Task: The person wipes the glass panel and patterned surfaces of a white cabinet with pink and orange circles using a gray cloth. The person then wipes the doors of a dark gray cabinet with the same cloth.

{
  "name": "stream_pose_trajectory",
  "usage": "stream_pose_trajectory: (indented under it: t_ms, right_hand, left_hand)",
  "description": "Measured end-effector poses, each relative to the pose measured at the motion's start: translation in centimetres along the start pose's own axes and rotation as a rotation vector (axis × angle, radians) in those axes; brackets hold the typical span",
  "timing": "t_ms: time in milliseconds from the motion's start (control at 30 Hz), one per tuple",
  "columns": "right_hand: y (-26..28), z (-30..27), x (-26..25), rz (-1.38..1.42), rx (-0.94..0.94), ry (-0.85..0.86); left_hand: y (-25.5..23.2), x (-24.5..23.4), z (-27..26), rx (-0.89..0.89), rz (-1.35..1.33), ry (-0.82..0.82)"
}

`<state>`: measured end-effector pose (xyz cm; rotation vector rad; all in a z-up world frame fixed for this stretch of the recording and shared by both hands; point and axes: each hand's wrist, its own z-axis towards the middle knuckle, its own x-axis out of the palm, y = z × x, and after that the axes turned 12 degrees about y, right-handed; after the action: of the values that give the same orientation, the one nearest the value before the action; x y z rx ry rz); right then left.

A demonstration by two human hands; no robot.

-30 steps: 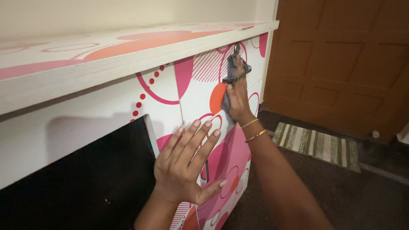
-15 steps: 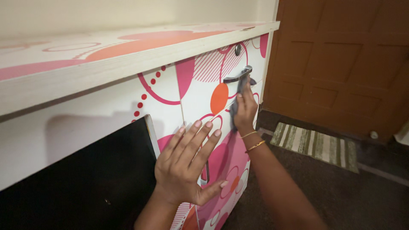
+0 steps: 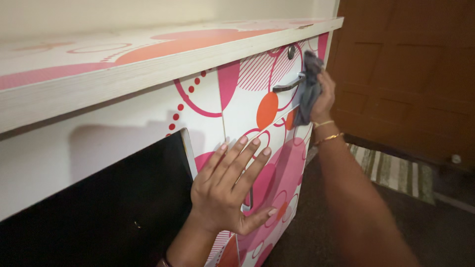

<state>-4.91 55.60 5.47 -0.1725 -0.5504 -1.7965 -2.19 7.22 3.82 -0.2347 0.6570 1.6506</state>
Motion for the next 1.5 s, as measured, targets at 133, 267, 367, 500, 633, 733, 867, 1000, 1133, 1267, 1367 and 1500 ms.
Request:
stream_pose_trajectory:
  t_ms: [133, 267, 367, 500, 633, 733, 867, 1000, 1133, 1267, 1367, 1500]
  right_hand:
    - [4.6, 0.1, 5.0, -0.406, -0.081, 0.292]
    - [5.8, 0.3, 6.6, -0.588, -0.187, 0.467]
    - [3.0, 0.8, 3.9, -0.731, -0.194, 0.332]
    - [-0.4, 3.0, 0.1, -1.020, -0.324, 0.251]
    - [0.2, 3.9, 0.7, -0.536, -0.060, 0.200]
    - [0.9, 4.7, 1.4, -0.615, -0.102, 0.276]
    - [0.1, 7.0, 0.6, -0.576, -0.030, 0.236]
    - [-2.5, 8.9, -2.8, -0.583, 0.131, 0.097]
    - [-3.6, 12.2, -4.0, -0.618, 0.039, 0.070]
    - [-4.0, 13.3, -4.4, -0.696, 0.087, -0.063]
    - [-5.1, 11.5, -5.0, -0.778, 0.163, -0.119]
    - [-6.2, 8.6, -5.7, -0.738, 0.217, -0.151]
  left_hand:
    - [0.0, 0.0, 0.1, -0.003, 0.036, 0.025]
    - [0.0, 0.2, 0.2, 0.000, 0.041, 0.014]
    - [0.2, 0.3, 0.3, -0.003, 0.035, 0.023]
    - [0.1, 0.3, 0.3, -0.012, 0.020, 0.019]
    - [0.2, 0.5, 0.1, -0.011, 0.019, 0.013]
    - [0.3, 0.5, 0.2, -0.008, 0.023, 0.020]
    - [0.3, 0.5, 0.1, -0.004, 0.033, 0.016]
    - [0.3, 0.5, 0.0, -0.006, 0.030, 0.038]
    - [0.3, 0.6, -0.1, -0.007, 0.030, 0.029]
    - [0.4, 0.8, -0.1, 0.002, 0.011, 0.015]
    - [0.5, 0.8, -0.3, 0.006, 0.005, 0.005]
    - [0.5, 0.9, -0.5, 0.008, -0.027, 0.001]
